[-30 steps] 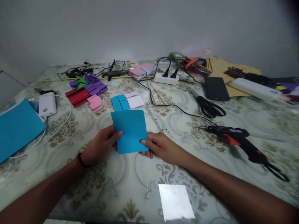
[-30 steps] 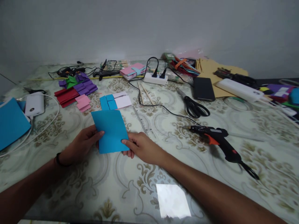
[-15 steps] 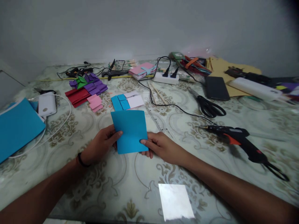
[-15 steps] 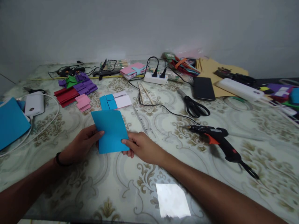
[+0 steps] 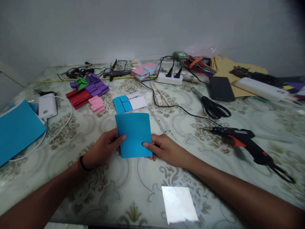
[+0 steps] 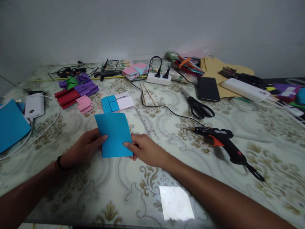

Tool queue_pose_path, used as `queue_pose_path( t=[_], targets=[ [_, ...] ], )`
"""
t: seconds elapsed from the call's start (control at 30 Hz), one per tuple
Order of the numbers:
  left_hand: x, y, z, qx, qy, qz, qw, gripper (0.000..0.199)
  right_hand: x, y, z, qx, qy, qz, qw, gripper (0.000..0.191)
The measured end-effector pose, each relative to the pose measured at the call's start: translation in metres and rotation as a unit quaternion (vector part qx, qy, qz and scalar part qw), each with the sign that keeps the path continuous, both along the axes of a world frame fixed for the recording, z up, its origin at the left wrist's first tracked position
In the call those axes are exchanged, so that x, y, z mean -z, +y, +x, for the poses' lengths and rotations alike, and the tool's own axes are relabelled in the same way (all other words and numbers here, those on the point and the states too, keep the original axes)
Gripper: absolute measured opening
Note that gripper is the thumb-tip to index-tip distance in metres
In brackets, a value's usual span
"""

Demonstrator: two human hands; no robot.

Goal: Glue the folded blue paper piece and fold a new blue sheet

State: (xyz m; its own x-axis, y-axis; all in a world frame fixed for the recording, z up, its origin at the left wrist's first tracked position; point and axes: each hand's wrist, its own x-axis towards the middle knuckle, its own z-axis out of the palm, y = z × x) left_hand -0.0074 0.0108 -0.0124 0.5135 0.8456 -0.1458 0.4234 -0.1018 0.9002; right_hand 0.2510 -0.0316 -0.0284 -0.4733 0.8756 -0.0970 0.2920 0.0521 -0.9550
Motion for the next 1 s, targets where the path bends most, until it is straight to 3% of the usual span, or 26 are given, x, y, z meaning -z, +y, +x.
queue_pose_path(
  t=[0.23, 1.0],
  targets=[
    [0.0007, 0.0005, 0.0007, 0.025, 0.043, 0.025, 0.998, 0.034, 0.0004, 0.0009, 0.0008, -0.001, -0.016, 0.015, 1.000, 0.036],
    [-0.0034, 0.0002, 0.0020, 0.068, 0.043, 0.025, 0.996, 0.031, 0.0014, 0.0008, 0.0022, -0.008, -0.017, 0.068, 0.998, 0.045]
  ],
)
